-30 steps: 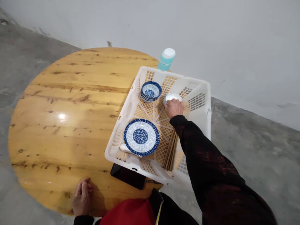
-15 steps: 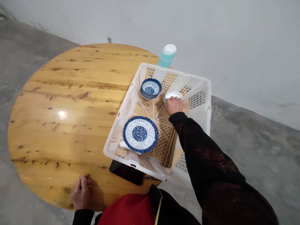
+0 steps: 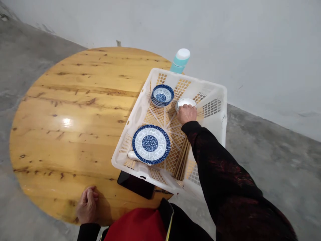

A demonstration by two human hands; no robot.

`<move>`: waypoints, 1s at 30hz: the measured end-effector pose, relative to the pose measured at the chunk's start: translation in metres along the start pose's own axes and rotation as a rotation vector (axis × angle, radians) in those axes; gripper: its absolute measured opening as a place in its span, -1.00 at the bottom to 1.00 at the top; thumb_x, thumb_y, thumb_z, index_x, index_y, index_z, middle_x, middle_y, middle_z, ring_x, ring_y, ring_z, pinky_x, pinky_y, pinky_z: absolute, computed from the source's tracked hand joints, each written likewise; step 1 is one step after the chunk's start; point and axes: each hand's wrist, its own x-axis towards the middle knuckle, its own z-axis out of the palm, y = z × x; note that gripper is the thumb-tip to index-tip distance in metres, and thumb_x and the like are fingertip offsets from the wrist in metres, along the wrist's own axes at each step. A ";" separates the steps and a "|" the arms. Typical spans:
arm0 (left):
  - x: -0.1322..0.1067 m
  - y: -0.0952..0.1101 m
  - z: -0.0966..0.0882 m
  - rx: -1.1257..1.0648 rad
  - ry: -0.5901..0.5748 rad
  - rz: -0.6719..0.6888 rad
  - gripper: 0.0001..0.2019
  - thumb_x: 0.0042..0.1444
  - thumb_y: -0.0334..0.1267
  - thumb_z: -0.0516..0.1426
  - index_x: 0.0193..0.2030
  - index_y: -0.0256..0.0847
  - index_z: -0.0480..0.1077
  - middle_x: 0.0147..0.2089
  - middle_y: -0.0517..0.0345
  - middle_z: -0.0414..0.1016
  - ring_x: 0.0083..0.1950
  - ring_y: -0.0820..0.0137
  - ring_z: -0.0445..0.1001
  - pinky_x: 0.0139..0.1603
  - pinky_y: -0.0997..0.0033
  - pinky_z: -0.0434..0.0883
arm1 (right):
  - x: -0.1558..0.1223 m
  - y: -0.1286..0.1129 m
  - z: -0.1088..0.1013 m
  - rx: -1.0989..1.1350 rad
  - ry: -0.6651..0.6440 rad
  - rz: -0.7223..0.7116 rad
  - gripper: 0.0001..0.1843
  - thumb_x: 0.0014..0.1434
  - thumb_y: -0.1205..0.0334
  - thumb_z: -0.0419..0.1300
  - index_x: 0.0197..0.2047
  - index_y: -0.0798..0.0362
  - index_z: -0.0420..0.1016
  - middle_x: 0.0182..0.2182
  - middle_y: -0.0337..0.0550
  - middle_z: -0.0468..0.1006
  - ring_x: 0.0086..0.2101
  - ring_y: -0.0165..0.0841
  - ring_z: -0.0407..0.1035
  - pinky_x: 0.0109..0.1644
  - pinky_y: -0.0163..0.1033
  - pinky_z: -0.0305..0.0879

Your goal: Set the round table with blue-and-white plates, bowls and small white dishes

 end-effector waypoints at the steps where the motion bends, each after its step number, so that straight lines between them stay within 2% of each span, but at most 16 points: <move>1: -0.001 0.002 0.000 -0.007 -0.001 -0.003 -0.44 0.15 0.24 -0.02 -0.14 -0.21 0.52 -0.46 0.18 0.45 -0.44 0.32 0.46 -0.31 0.26 0.47 | 0.000 0.000 0.000 -0.001 -0.003 0.000 -0.56 0.29 0.25 0.00 -0.01 0.28 0.63 -0.06 0.32 0.58 -0.07 0.00 0.37 0.00 -0.01 0.11; 14: -0.003 0.008 0.001 0.005 0.008 -0.008 -0.49 0.14 0.21 -0.02 -0.18 -0.18 0.51 -0.49 0.21 0.44 -0.46 0.32 0.45 -0.32 0.25 0.48 | 0.000 -0.001 0.000 0.010 0.008 0.015 -0.57 0.31 0.25 -0.01 0.00 0.29 0.61 -0.05 0.32 0.58 -0.05 0.02 0.38 -0.01 -0.01 0.13; 26: -0.001 0.000 0.003 -0.019 0.010 -0.022 -0.47 0.14 0.23 -0.01 -0.16 -0.18 0.52 -0.47 0.21 0.45 -0.45 0.33 0.45 -0.32 0.30 0.44 | 0.002 -0.001 0.000 0.031 0.016 0.060 -0.57 0.34 0.20 -0.01 0.00 0.26 0.60 -0.05 0.30 0.58 -0.04 0.04 0.42 0.00 0.00 0.14; 30: 0.000 -0.006 0.004 -0.019 0.014 -0.011 -0.49 0.16 0.21 0.00 -0.15 -0.18 0.52 -0.46 0.22 0.45 -0.45 0.36 0.45 -0.30 0.33 0.43 | 0.003 -0.002 -0.001 0.051 0.012 0.096 -0.53 0.36 0.10 0.00 0.04 0.25 0.58 -0.04 0.30 0.58 -0.06 0.06 0.43 0.00 0.02 0.14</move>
